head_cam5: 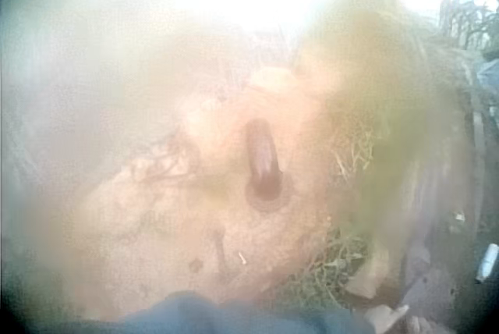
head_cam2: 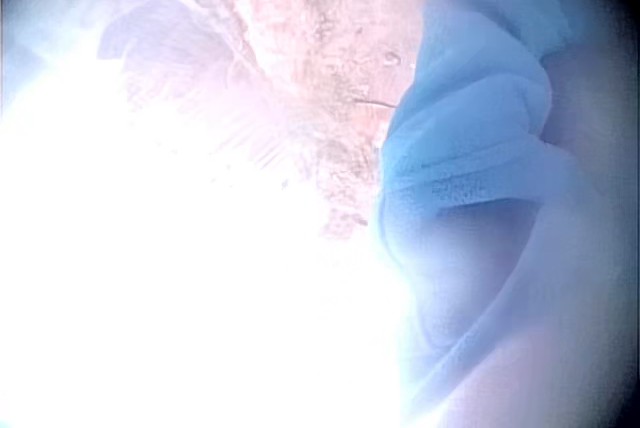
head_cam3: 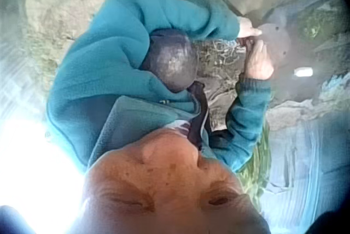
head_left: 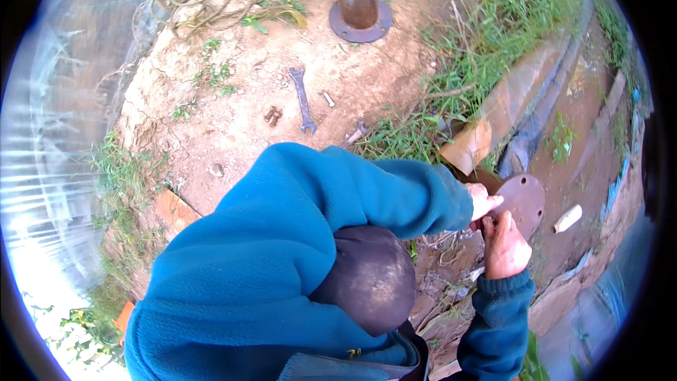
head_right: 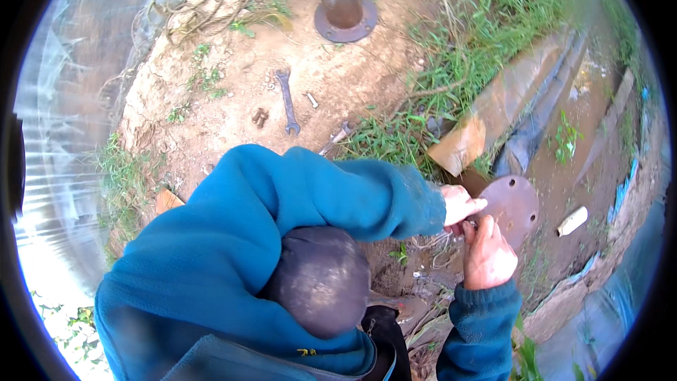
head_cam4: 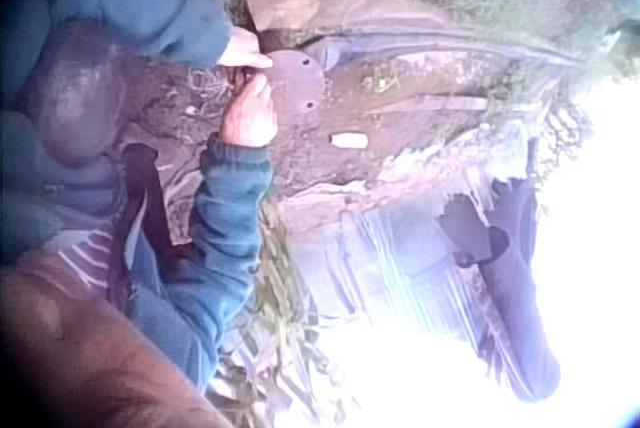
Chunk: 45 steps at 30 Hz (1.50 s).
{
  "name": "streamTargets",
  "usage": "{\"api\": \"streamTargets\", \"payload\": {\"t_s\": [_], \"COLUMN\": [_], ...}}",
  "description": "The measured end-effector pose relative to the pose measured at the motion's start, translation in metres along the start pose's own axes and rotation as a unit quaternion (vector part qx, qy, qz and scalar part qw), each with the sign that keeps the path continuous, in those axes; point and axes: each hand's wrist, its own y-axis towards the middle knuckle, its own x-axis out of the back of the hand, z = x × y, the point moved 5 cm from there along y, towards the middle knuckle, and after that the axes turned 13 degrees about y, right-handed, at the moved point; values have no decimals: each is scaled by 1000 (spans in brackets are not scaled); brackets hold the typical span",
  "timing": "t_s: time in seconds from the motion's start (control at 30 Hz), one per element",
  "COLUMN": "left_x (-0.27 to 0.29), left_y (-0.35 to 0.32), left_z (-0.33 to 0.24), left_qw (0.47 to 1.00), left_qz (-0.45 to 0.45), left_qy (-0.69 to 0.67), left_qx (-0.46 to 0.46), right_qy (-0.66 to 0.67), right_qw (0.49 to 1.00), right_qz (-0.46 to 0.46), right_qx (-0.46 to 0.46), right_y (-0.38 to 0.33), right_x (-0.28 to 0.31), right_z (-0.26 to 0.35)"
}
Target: The person kneels on the ground and assembles a metal pipe system. They align a curved pipe section with a flange, insert bolts into the holes, and tighten the nuts by hand to secure the connection.
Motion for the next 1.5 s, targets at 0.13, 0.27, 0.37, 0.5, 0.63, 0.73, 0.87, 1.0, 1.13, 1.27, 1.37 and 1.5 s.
{"api": "streamTargets", "payload": {"t_s": [0.13,0.27,0.37,0.5,0.63,0.73,0.87,1.0,1.13,1.27,1.37,1.5], "left_x": [-2,-6,3,-1,-3,-2,-3,-7,-17,-30,-40,-58], "left_y": [3,18,8,9,6,1,2,-14,-15,-14,-23,-15], "left_z": [-2,-13,-12,-5,-7,-5,-7,-5,7,7,15,23], "left_qw": [997,961,982,982,981,982,986,981,958,949,890,872], "left_qz": [-44,-47,52,82,58,44,-7,-113,-210,-190,-245,-243], "left_qy": [59,216,104,-150,-132,-88,-66,-106,-172,-253,-383,-416], "left_qx": [-5,-169,-150,86,129,164,150,114,92,5,39,-84], "right_qy": [13,28,-17,48,23,18,51,52,33,152,191,37], "right_qw": [995,998,998,990,977,961,973,960,935,953,943,935], "right_qz": [-73,-31,58,-40,32,-26,-58,-91,-72,-45,-17,-17], "right_qx": [68,53,-24,123,208,276,219,259,347,260,273,353], "right_y": [1,3,6,-11,-4,-4,1,-7,-4,13,14,5], "right_x": [16,-8,-2,22,13,7,-1,6,-1,-23,-20,-6], "right_z": [9,-13,-19,-21,-19,-17,-35,-28,-25,-42,-38,-32]}}
